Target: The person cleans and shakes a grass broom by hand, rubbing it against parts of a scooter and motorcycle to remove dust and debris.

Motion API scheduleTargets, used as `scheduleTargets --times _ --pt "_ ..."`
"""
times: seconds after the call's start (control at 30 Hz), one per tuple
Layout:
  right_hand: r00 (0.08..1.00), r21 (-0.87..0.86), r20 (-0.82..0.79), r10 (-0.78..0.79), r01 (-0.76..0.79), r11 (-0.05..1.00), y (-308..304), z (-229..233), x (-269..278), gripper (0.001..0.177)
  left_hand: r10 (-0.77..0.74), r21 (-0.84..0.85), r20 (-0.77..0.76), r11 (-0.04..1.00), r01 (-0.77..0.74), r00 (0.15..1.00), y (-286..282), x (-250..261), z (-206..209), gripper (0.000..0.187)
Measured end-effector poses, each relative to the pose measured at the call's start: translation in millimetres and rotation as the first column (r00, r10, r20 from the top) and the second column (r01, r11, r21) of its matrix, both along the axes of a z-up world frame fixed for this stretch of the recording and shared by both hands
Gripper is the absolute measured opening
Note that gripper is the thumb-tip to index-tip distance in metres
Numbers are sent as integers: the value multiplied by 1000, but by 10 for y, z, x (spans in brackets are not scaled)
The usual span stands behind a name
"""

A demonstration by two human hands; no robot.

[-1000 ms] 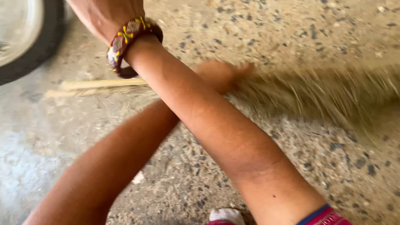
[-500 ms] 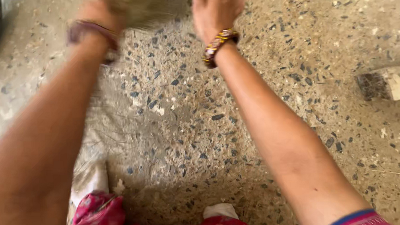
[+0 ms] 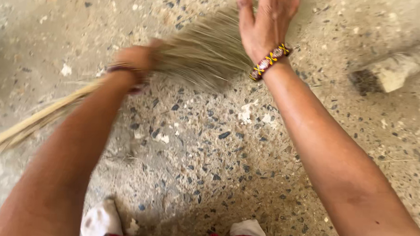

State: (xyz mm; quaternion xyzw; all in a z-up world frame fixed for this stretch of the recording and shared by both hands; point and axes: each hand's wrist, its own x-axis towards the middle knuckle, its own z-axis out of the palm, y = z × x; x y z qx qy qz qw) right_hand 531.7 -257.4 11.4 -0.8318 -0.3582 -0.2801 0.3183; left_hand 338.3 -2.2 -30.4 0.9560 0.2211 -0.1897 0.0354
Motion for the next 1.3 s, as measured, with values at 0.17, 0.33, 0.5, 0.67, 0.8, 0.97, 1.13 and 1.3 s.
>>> scheduleTargets --times 0.17,0.33,0.5,0.67,0.8,0.97,1.13,1.3 --pt "997 -148 -59 -53 44 988 -172 78 -80 65 461 -103 183 887 -449 868 1168 -444 22 44" --pt "983 -232 -169 66 -105 967 350 36 -464 69 135 -46 524 990 -130 841 1632 -755 -45 63" --pt "965 -245 -85 249 -263 933 957 -42 -856 66 -47 -283 267 951 125 963 1328 -1038 214 65" --pt "954 -343 -76 289 -298 891 1233 27 -932 66 -41 -226 54 973 52 998 1520 -1542 95 56" --pt "967 -437 -88 238 -252 864 1507 114 -988 67 333 -256 212 926 -276 919 2138 -1700 -87 52" --pt "958 -386 -150 244 -284 878 2042 72 -1024 70 404 -390 372 885 -255 836 2247 -1188 -263 49" --pt "969 -518 25 247 -199 832 2212 178 -842 62 128 -479 410 873 94 903 1578 -832 -328 43" --pt "984 -606 -179 11 -119 786 2256 629 -875 56 197 -472 337 882 -16 921 1433 -1055 -637 35"
